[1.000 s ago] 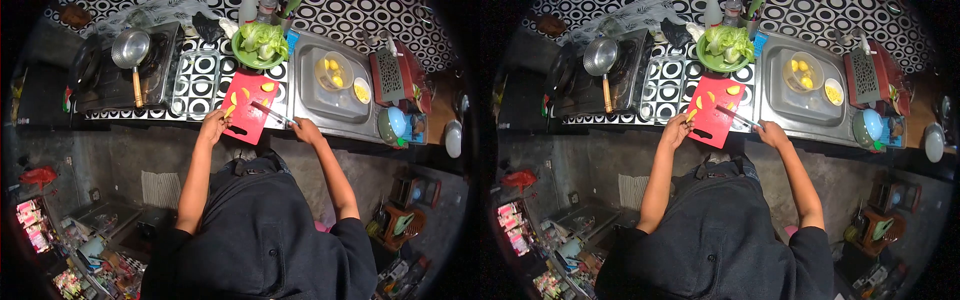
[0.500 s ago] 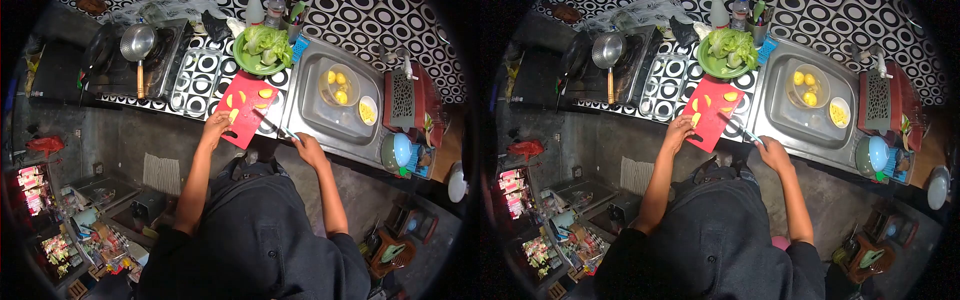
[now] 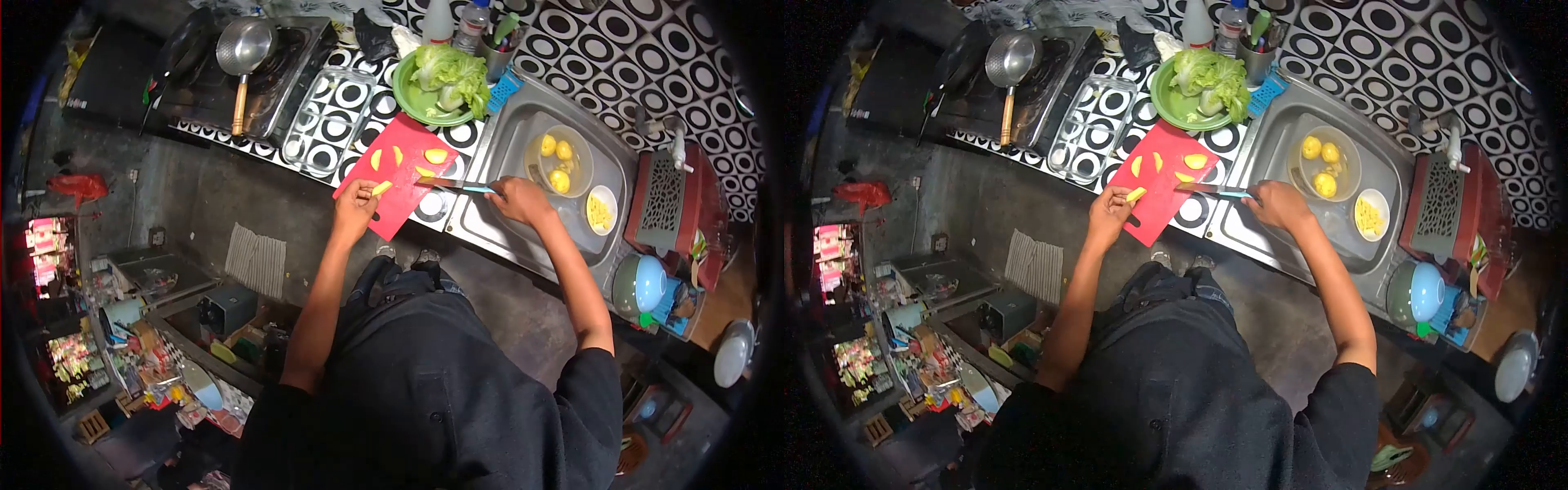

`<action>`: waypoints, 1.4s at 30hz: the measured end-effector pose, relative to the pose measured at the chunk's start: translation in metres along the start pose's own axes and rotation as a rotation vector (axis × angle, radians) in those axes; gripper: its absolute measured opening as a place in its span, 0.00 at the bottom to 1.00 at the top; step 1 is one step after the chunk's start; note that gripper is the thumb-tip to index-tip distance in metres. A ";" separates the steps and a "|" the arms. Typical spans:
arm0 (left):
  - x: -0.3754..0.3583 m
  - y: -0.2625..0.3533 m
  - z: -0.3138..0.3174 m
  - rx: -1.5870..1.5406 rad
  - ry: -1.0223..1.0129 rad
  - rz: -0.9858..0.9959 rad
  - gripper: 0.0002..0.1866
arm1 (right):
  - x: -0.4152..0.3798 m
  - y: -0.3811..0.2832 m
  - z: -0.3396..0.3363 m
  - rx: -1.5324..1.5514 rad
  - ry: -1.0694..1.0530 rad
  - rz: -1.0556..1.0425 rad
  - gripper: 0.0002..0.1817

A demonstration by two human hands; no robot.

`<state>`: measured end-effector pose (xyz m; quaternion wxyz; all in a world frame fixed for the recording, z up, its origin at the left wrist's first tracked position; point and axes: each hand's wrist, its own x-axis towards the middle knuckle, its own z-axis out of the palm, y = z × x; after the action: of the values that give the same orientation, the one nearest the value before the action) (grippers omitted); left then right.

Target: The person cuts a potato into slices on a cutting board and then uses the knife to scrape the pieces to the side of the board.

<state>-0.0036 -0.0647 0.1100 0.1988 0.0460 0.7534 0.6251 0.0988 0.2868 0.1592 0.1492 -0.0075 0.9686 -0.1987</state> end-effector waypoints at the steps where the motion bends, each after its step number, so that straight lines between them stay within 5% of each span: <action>1: -0.003 0.003 0.002 0.040 0.014 0.005 0.08 | 0.007 0.001 -0.001 0.002 -0.001 -0.010 0.20; 8: 0.000 -0.013 0.016 0.541 0.130 0.410 0.09 | 0.011 -0.005 0.017 0.173 0.080 0.064 0.19; 14: 0.031 -0.057 0.034 0.750 0.196 0.497 0.10 | -0.022 -0.045 0.060 0.479 0.160 0.270 0.18; 20: 0.049 -0.069 0.031 0.733 0.015 0.484 0.12 | -0.038 -0.102 0.100 0.790 0.124 0.528 0.20; 38: 0.078 -0.068 0.001 0.495 -0.421 0.434 0.21 | -0.015 -0.195 0.212 1.163 0.614 0.702 0.18; 42: 0.084 -0.046 -0.007 0.666 -0.437 0.737 0.19 | -0.016 -0.207 0.219 1.162 0.643 0.740 0.18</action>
<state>-0.0751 -0.0541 0.0462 0.0930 0.4966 0.7859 0.3566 0.1685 0.0134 0.0522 -0.1036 0.4561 0.6432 -0.6062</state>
